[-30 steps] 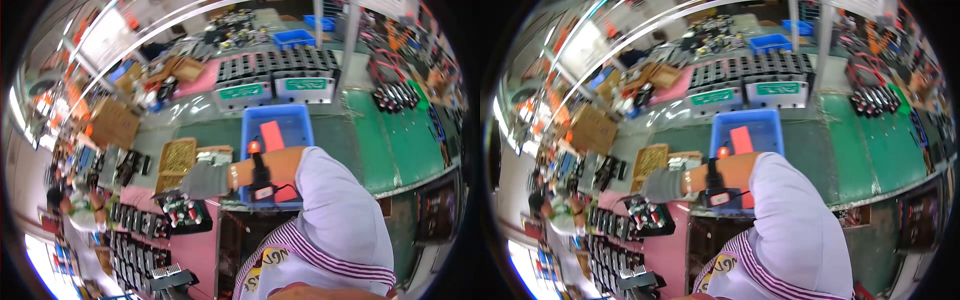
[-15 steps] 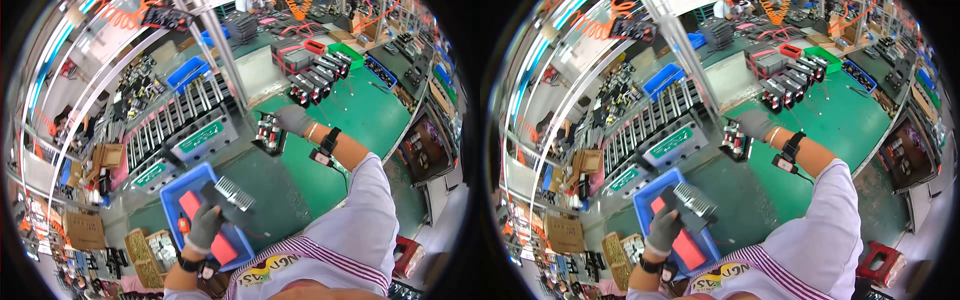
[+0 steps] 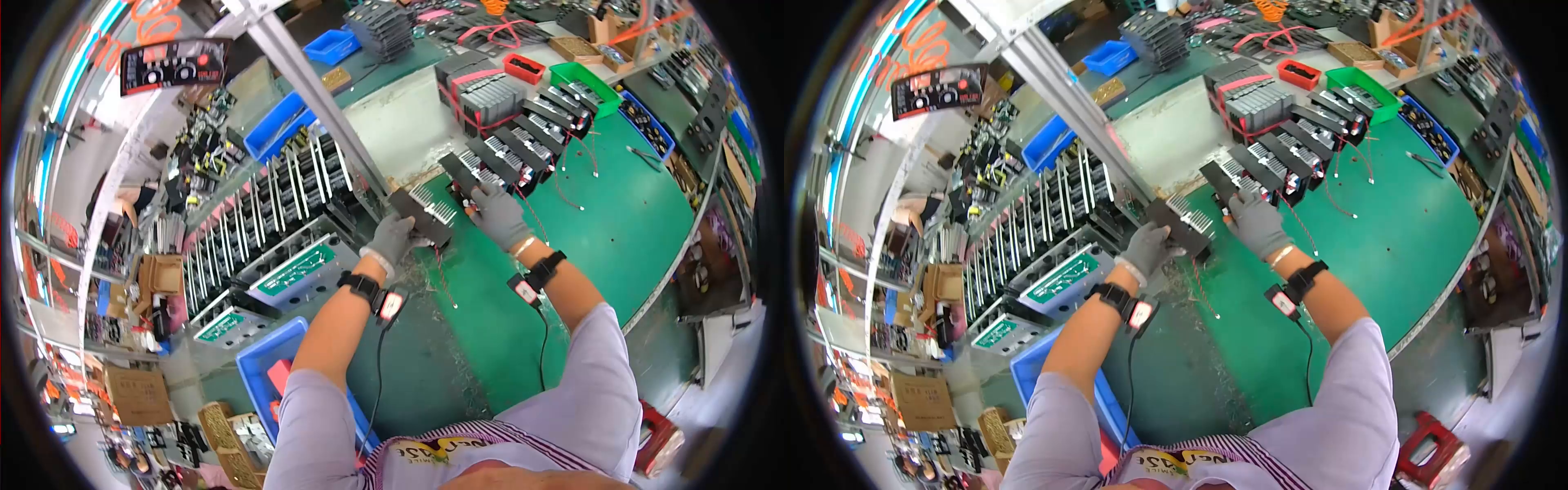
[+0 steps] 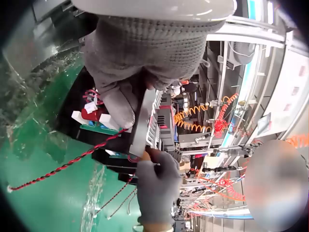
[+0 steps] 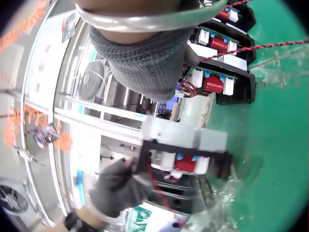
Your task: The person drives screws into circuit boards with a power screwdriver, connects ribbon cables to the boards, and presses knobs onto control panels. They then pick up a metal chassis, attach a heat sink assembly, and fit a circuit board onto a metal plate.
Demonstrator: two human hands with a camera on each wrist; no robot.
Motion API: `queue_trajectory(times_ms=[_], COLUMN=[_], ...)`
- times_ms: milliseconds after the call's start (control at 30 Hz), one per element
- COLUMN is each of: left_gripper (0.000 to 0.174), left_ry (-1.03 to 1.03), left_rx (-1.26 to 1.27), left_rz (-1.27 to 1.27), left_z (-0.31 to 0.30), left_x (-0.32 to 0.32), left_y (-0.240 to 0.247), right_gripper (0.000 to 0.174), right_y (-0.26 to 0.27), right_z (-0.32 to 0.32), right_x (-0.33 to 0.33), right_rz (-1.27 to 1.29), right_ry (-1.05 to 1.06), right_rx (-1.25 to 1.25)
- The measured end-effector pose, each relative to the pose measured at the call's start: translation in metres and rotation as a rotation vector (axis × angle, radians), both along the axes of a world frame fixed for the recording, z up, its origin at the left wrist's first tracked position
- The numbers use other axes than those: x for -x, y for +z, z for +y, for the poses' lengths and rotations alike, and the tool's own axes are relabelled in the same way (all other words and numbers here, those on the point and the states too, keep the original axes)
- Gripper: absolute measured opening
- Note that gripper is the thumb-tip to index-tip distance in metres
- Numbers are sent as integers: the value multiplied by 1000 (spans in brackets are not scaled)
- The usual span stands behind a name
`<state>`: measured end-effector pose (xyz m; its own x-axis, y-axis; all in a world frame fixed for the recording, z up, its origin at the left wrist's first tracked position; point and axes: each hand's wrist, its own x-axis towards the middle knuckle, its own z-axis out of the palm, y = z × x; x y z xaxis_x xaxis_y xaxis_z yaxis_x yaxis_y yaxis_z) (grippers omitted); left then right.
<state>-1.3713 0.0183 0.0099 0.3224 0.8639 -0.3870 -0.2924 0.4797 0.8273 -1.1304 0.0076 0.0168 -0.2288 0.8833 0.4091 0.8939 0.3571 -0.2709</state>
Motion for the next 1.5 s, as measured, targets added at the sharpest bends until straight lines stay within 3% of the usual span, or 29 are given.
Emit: queue_trajectory(times_ms=[33,100,167,233,333,433,500,600,633,700,767,800,833,867,900,933,967,1033,1100,1167,1233,1267,1367,1500], left_gripper=[20,23,25,28,28,27,29,29,29,22,25,26,25,24,23,23,23,21,22,21,20,20,21,25], left_ry=[10,-81,45,76,195,126,107,180,226,454,666,807,867,1005,1143,1273,1394,1501,1542,1542,1584,1628,1709,1643], left_rx=[-77,-152,-44,-75,-164,-139,-151,-177,-176,-197,-66,-39,-45,-9,30,116,201,257,288,332,370,389,402,423], left_rz=[-62,-101,-187,224,483,384,500,483,473,540,621,605,568,587,604,608,605,570,534,596,569,510,415,422], left_z=[15,17,14,15,-25,-101,-163,-266,-301,-371,-436,-470,-502,-538,-572,-598,-621,-663,-693,-721,-737,-741,-758,-754], left_x=[0,-15,-23,-17,15,72,107,151,161,177,188,196,202,206,207,204,199,188,180,173,162,157,146,136], left_y=[-33,-25,-14,-25,-17,10,33,58,74,92,110,103,111,102,87,78,74,63,38,19,15,18,12,2], right_gripper=[27,26,27,28,30,36,42,54,59,70,82,87,90,95,100,105,106,101,86,91,98,105,102,99], right_y=[1,13,24,29,63,78,80,81,75,56,40,36,53,40,68,65,46,51,50,35,41,41,59,42], right_z=[-4,-16,-26,-35,-46,-51,-52,-40,-32,-11,20,21,11,22,4,0,12,6,-1,14,-2,-3,-36,-18], right_x=[-2,-3,2,19,65,127,181,264,287,325,351,354,358,366,371,372,373,379,381,378,374,378,384,370], right_rz=[75,230,266,249,229,119,110,-176,-224,-315,-399,-392,-372,-360,-449,-510,-552,-732,-676,-360,-195,-327,-714,-567], right_ry=[29,77,180,291,488,665,773,720,700,685,751,736,683,713,620,608,654,654,655,731,617,625,565,585], right_rx=[-36,9,-11,10,11,-9,-24,134,80,-27,133,68,172,77,311,272,194,279,307,714,790,731,408,425])
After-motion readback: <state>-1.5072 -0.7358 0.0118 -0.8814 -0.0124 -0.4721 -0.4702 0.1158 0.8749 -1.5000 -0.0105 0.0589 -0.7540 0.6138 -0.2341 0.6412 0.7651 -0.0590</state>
